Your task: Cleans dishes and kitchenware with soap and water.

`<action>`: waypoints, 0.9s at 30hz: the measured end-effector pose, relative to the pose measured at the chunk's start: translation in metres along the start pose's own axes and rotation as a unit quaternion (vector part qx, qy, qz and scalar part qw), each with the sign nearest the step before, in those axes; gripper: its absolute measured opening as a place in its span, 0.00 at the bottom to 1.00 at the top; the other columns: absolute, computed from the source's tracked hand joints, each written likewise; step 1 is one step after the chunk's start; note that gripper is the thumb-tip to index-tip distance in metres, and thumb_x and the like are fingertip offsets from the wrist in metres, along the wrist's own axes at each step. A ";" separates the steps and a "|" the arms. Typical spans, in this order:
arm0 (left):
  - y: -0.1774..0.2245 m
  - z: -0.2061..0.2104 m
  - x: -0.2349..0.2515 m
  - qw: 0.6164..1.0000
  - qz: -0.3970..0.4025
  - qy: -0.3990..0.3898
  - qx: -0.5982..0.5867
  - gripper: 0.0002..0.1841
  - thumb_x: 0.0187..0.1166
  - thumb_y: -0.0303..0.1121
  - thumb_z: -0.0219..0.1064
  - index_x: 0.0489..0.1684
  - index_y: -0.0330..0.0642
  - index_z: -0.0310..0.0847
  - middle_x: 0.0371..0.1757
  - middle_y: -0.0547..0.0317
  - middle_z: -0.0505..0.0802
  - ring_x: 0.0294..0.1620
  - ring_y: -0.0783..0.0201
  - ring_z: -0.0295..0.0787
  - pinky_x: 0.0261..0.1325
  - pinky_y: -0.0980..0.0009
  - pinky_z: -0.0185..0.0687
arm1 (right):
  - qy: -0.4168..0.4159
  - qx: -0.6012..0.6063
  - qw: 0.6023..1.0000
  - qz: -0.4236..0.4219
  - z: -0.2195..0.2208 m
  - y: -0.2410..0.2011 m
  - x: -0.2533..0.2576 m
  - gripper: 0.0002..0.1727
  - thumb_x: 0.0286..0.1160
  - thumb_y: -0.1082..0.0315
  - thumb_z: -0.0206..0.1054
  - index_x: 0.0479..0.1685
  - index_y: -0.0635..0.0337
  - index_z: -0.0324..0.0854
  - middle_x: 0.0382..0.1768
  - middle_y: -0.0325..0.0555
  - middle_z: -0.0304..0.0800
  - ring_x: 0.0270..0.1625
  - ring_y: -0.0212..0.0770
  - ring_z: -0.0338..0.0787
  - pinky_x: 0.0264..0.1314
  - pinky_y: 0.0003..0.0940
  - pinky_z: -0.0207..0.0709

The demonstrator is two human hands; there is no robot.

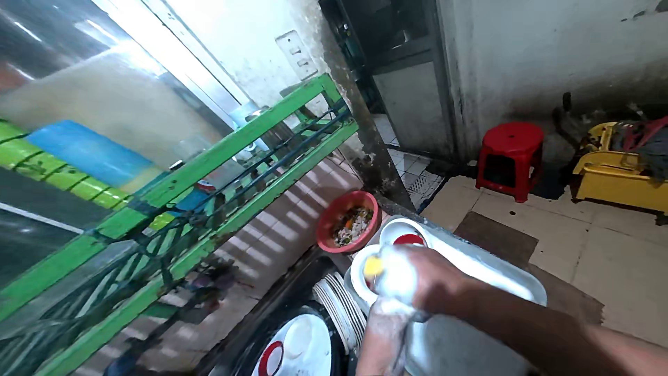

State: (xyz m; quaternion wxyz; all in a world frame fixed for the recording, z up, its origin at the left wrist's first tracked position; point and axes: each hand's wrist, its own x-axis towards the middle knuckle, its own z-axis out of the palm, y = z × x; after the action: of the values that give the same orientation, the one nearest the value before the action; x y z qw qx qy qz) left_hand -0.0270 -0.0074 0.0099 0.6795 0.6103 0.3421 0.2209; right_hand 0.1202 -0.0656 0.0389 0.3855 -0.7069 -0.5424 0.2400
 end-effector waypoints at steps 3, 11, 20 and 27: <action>-0.012 -0.007 -0.002 0.988 0.087 -0.041 -0.116 0.13 0.62 0.11 0.62 0.40 0.35 0.85 0.36 0.61 0.96 0.39 0.71 0.94 0.44 0.73 0.92 | 0.012 0.240 0.967 0.086 -0.012 0.033 0.012 0.19 0.79 0.62 0.70 0.64 0.63 0.81 0.50 0.52 0.88 0.51 0.40 0.88 0.57 0.40 0.83; 0.002 0.003 -0.001 0.999 -0.008 -0.021 0.028 0.12 0.67 0.12 0.65 0.46 0.31 0.80 0.36 0.60 0.92 0.36 0.73 0.89 0.42 0.75 0.88 | 0.007 0.025 1.000 -0.010 -0.004 0.007 0.000 0.23 0.71 0.57 0.74 0.62 0.60 0.83 0.52 0.56 0.91 0.59 0.55 0.90 0.63 0.60 0.81; -0.016 0.013 -0.001 0.971 0.138 0.078 0.180 0.19 0.71 0.17 0.63 0.61 0.17 0.76 0.52 0.42 0.90 0.54 0.69 0.87 0.64 0.73 0.81 | 0.179 0.033 0.978 -0.102 0.034 0.020 -0.027 0.29 0.67 0.57 0.75 0.68 0.63 0.83 0.65 0.53 0.91 0.72 0.47 0.87 0.77 0.48 0.78; -0.021 -0.004 0.014 0.957 0.160 -0.069 -0.234 0.12 0.71 0.33 0.72 0.52 0.45 0.90 0.48 0.58 0.97 0.48 0.68 0.95 0.50 0.67 0.93 | 0.151 0.525 0.835 0.064 0.000 0.039 -0.007 0.12 0.81 0.61 0.69 0.56 0.55 0.82 0.36 0.38 0.90 0.37 0.30 0.89 0.41 0.29 0.86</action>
State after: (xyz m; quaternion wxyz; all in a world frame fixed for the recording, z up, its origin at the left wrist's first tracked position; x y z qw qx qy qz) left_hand -0.0229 0.0018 -0.0137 0.7809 0.4946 0.1311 0.3582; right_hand 0.1410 -0.0770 0.0066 0.7599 -0.4586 -0.2230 0.4032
